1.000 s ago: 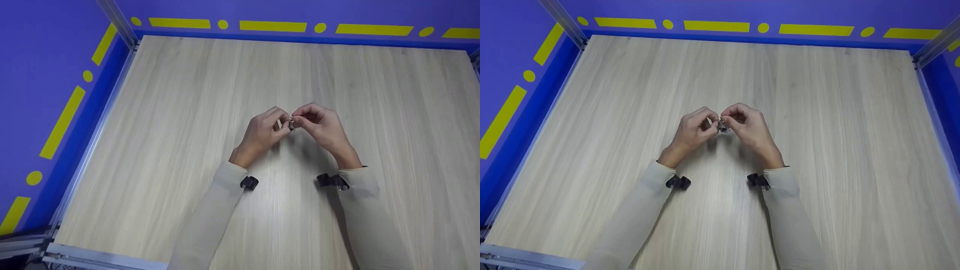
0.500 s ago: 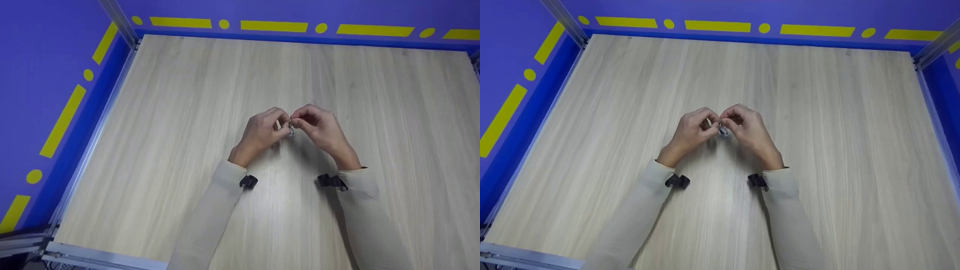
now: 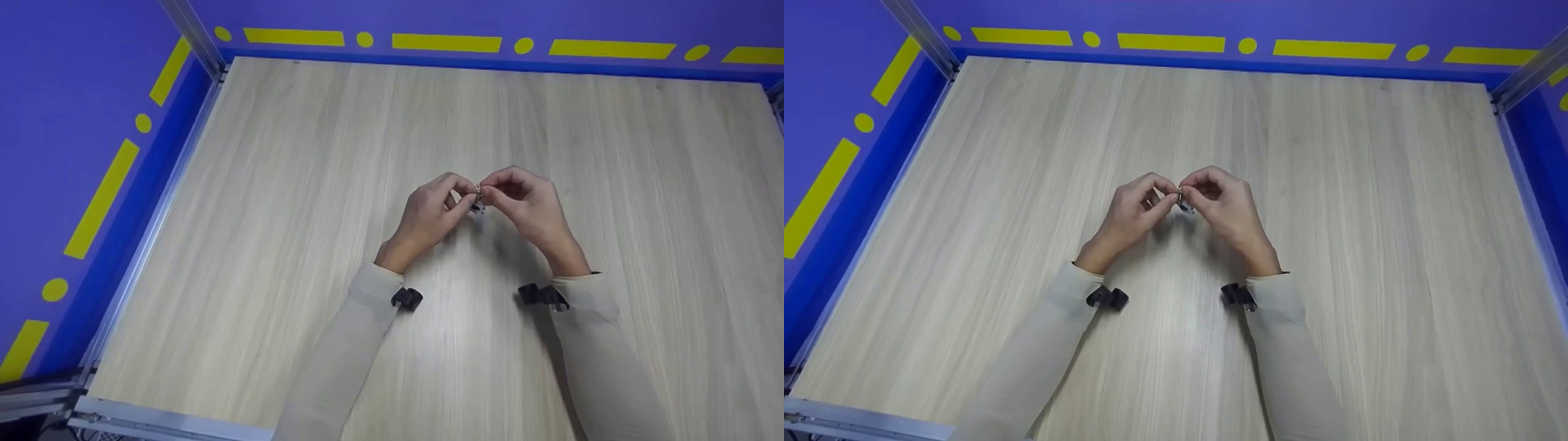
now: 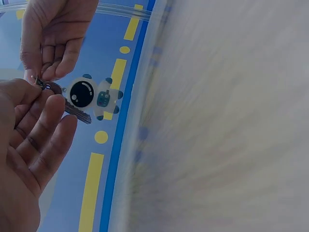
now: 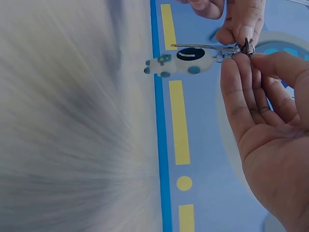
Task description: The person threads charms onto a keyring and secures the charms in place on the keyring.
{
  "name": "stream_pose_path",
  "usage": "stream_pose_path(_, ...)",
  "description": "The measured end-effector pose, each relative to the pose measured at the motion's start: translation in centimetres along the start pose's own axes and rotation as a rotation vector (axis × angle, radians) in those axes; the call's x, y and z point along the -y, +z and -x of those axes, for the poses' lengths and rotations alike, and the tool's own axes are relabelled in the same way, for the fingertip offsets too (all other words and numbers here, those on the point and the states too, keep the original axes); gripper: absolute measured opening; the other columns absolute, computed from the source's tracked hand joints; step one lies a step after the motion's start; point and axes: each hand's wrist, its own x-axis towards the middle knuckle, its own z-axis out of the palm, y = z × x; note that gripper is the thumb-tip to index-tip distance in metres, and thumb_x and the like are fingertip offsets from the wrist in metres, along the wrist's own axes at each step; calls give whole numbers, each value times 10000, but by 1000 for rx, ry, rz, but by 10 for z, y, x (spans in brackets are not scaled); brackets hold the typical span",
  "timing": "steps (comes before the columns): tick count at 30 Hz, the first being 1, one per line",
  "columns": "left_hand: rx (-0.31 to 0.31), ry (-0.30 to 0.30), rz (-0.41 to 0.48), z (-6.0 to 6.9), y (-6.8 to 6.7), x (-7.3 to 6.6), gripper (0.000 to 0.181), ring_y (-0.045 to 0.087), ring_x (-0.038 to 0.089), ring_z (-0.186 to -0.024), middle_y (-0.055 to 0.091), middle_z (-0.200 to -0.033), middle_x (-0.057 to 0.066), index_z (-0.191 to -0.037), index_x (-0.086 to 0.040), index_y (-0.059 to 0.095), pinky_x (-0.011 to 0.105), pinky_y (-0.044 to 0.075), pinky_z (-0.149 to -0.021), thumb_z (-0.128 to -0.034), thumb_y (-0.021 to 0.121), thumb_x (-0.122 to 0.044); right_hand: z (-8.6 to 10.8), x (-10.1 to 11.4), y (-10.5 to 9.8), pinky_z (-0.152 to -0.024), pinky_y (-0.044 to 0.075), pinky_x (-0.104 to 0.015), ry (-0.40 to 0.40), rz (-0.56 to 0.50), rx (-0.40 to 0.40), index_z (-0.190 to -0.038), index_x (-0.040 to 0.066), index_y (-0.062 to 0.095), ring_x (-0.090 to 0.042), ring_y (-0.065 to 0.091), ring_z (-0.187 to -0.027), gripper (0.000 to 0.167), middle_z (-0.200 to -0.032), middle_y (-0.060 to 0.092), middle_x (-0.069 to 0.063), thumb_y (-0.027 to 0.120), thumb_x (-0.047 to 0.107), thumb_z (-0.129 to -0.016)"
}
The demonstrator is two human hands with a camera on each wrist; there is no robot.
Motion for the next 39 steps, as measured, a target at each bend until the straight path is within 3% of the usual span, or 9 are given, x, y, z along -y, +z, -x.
stream_pose_path(6, 18, 7, -10, 0, 1, 2, 120, 649, 153, -757, 720, -1021, 70, -1088, -14, 679, 240, 503, -701, -1071, 658, -131, -1, 0, -2, -795, 613, -290, 25, -42, 7, -999, -114, 717, -187, 743, -831, 64, -968, 735, -188, 745, -78, -954)
stream_pose_path(12, -24, 20, -51, 1, 3, 2, 152, 622, 134, -752, 702, -1016, 55, -1071, -34, 674, 264, 489, -706, -1063, 657, -184, -2, 0, 0, -789, 618, -291, 46, -32, 4, -995, -127, 710, -177, 745, -826, 80, -951, 733, -182, 748, -67, -957)
stream_pose_path(19, -23, -19, -119, 3, 3, -1, 190, 593, 137, -778, 705, -1029, 51, -1069, -52, 659, 281, 478, -695, -1042, 656, -240, 1, 0, 3, -777, 593, -235, 29, 20, -4, -953, -76, 719, -148, 724, -830, 20, -933, 724, -178, 739, -78, -951)
stream_pose_path(25, -27, -37, -49, 2, 3, -1, 175, 602, 136, -764, 716, -1031, 65, -1076, -42, 666, 261, 473, -688, -1045, 666, -214, 0, -1, 1, -771, 589, -236, 39, 6, 0, -959, -82, 719, -156, 718, -822, 13, -930, 726, -145, 724, -71, -963)
stream_pose_path(32, -22, -6, 107, 0, 3, 0, 131, 655, 112, -663, 707, -1020, 89, -1078, 0, 673, 230, 517, -594, -1043, 680, -125, 0, -2, -5, -786, 606, -287, 117, -139, 6, -997, -121, 698, -177, 729, -775, 69, -914, 736, -130, 711, -54, -985)
stream_pose_path(35, -3, -13, 96, 0, 3, -1, 137, 648, 101, -669, 694, -1025, 83, -1080, -5, 657, 229, 513, -608, -1057, 662, -140, 0, -1, -5, -797, 610, -302, 123, -151, 23, -1020, -158, 679, -183, 728, -775, 129, -927, 732, -137, 716, -39, -986)
stream_pose_path(39, 23, -15, 46, 0, 4, -1, 136, 627, 124, -691, 685, -1036, 92, -1099, -11, 637, 246, 491, -647, -1081, 630, -145, 0, 0, -5, -760, 602, -294, 101, -98, 28, -1006, -125, 695, -176, 713, -767, 77, -918, 721, -140, 712, -55, -977)
